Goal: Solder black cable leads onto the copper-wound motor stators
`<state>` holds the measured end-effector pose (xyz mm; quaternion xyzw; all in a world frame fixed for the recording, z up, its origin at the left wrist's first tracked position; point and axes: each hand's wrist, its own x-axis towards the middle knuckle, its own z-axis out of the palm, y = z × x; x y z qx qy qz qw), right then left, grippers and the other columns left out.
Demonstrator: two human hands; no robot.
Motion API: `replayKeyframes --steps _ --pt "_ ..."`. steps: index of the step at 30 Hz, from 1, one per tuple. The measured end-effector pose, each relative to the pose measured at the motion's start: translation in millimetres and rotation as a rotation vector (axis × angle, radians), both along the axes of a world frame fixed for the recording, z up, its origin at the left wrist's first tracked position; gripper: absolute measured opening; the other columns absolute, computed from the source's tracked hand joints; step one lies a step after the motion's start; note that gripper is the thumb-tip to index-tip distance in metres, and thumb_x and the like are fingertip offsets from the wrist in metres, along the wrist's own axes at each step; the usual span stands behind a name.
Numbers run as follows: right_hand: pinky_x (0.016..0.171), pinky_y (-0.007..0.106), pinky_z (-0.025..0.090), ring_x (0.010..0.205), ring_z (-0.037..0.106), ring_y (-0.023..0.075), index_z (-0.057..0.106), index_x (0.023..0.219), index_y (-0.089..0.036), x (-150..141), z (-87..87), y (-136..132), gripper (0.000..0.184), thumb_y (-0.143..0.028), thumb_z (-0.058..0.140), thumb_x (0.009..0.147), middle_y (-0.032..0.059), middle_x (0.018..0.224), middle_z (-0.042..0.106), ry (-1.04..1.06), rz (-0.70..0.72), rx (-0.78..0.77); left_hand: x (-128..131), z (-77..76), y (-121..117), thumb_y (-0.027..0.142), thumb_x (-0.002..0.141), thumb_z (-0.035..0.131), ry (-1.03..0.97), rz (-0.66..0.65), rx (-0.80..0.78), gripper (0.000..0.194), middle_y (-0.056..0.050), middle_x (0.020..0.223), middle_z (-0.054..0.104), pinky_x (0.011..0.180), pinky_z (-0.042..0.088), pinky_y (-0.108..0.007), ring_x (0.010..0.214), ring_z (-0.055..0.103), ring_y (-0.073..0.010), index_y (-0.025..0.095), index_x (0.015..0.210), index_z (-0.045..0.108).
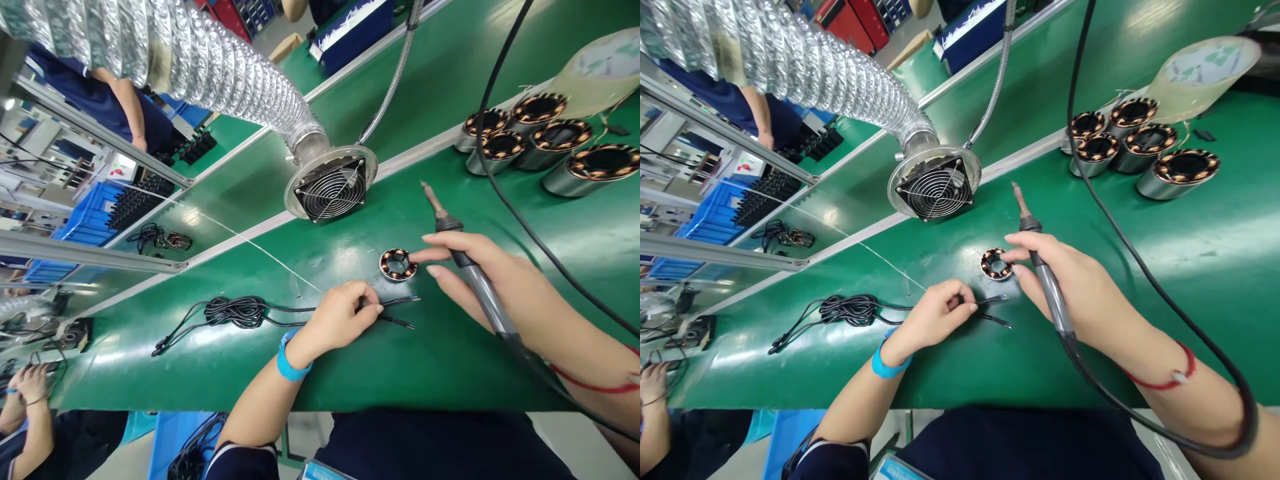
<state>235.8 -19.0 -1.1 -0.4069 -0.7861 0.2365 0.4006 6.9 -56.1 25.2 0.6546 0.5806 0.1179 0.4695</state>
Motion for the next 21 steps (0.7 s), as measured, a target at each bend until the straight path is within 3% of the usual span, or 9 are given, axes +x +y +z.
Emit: replayKeyframes --steps 3,7,12,17,21 --pt "0.079 0.034 0.063 0.090 0.075 0.0213 0.048 0.134 -0.031 -7.5 9.8 -15.8 0.036 -0.028 0.054 0.099 0.0015 0.104 0.075 0.098 0.041 -0.109 -11.2 7.3 -3.2 0.037 0.087 0.062 -0.201 0.133 -0.088 0.020 0.003 0.069 0.051 0.060 0.033 -0.025 0.060 0.039 -0.0098 0.017 0.091 0.065" --pt "0.081 0.027 0.063 0.088 0.074 0.0154 0.048 0.134 -0.031 -25.7 11.4 -27.6 0.038 -0.023 0.057 0.098 0.0024 0.110 0.072 0.266 0.083 -0.194 -17.7 14.1 -3.3 0.039 0.085 0.065 -0.315 0.198 -0.025 0.025 -0.001 0.078 0.059 0.064 0.037 -0.025 0.066 0.045 -0.0107 0.016 0.091 0.071" --pt "0.079 0.027 0.064 0.084 0.072 0.0139 0.051 0.131 -0.030 -41.0 4.6 -25.9 0.032 -0.028 0.057 0.100 0.0021 0.100 0.071 0.497 0.109 -0.287 -22.9 19.0 -2.1 0.042 0.093 0.056 -0.360 0.042 0.006 0.031 -0.003 0.076 0.063 0.073 0.043 -0.027 0.072 0.054 -0.0131 0.014 0.093 0.072" --pt "0.072 0.031 0.066 0.077 0.072 0.0156 0.049 0.125 -0.028 -39.8 8.0 -22.3 0.034 -0.035 0.065 0.096 0.0019 0.094 0.070 0.568 0.203 -0.471 -27.2 15.3 -4.2 0.053 0.095 0.052 -0.360 0.030 -0.092 0.045 -0.004 0.077 0.065 0.070 0.044 -0.027 0.070 0.052 -0.0129 0.013 0.100 0.071" --pt "0.073 0.032 0.064 0.077 0.071 0.0167 0.050 0.121 -0.029 -38.0 13.2 -19.0 0.031 -0.035 0.065 0.095 0.0005 0.087 0.070 0.511 0.206 -0.418 -23.7 13.5 -3.4 0.049 0.097 0.051 -0.352 -0.024 -0.028 0.041 -0.005 0.085 0.067 0.077 0.046 -0.028 0.077 0.056 -0.0149 0.014 0.104 0.072"
